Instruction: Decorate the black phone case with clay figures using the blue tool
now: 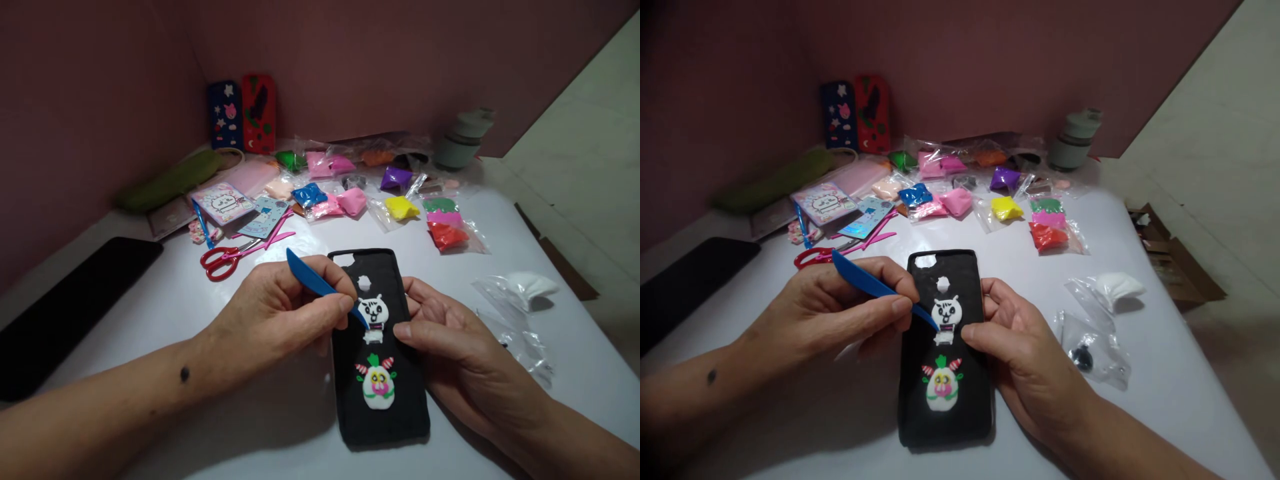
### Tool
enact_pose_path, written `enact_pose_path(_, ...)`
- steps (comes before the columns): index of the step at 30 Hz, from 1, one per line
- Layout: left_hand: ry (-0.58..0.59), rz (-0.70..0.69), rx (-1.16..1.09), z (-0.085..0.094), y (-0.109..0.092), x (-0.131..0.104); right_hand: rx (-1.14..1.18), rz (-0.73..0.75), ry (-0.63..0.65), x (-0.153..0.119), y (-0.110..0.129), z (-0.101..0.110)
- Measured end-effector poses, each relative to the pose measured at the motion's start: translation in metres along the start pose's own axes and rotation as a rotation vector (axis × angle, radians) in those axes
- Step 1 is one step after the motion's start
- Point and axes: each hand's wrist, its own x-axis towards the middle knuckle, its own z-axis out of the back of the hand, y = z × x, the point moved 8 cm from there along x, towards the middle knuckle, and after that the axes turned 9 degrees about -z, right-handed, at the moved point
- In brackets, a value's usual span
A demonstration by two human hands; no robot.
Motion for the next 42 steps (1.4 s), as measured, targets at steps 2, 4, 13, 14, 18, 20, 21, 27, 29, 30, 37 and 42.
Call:
enact_pose_path(2, 0.011, -0.003, 0.008, -0.002, 0.000, 0.000, 0.001, -0.002, 0.007, 0.000, 0.000, -0.001)
enact_pose_path(4, 0.010, 0.000, 0.019, -0.002, 0.001, -0.001, 0.003, -0.003, 0.011, -0.001, -0.001, -0.001)
enact_pose_path(13, 0.002, -0.007, -0.014, -0.003, 0.000, -0.004, -0.010, 0.016, 0.002, 0.002, 0.001, 0.001)
enact_pose_path(14, 0.003, -0.006, -0.015, -0.002, 0.000, -0.004, -0.010, 0.015, -0.002, 0.002, 0.001, 0.001)
enact_pose_path(18, -0.037, -0.023, -0.017, 0.006, -0.006, -0.004, 0.001, -0.004, -0.006, -0.001, -0.001, 0.001)
enact_pose_path(20, -0.084, -0.041, -0.038, 0.013, -0.009, -0.002, 0.004, -0.008, -0.008, -0.003, -0.002, 0.001)
enact_pose_path(21, -0.102, -0.048, -0.047, 0.016, -0.009, -0.001, 0.003, -0.007, -0.014, -0.003, -0.002, 0.002)
enact_pose_path(27, -0.072, -0.033, 0.023, 0.017, -0.004, 0.001, -0.011, 0.008, -0.036, 0.000, 0.000, 0.004)
enact_pose_path(29, -0.045, -0.026, 0.047, 0.013, -0.003, 0.000, 0.003, 0.007, -0.036, 0.000, 0.000, 0.004)
enact_pose_path(30, -0.038, -0.023, 0.056, 0.012, -0.004, 0.000, 0.014, 0.006, -0.033, 0.000, 0.001, 0.003)
enact_pose_path(37, -0.113, -0.066, 0.111, 0.009, -0.013, -0.004, 0.037, 0.017, 0.002, 0.001, 0.002, 0.001)
enact_pose_path(42, -0.080, -0.234, 0.345, 0.008, -0.026, -0.006, 0.058, 0.025, -0.022, 0.000, 0.001, 0.003)
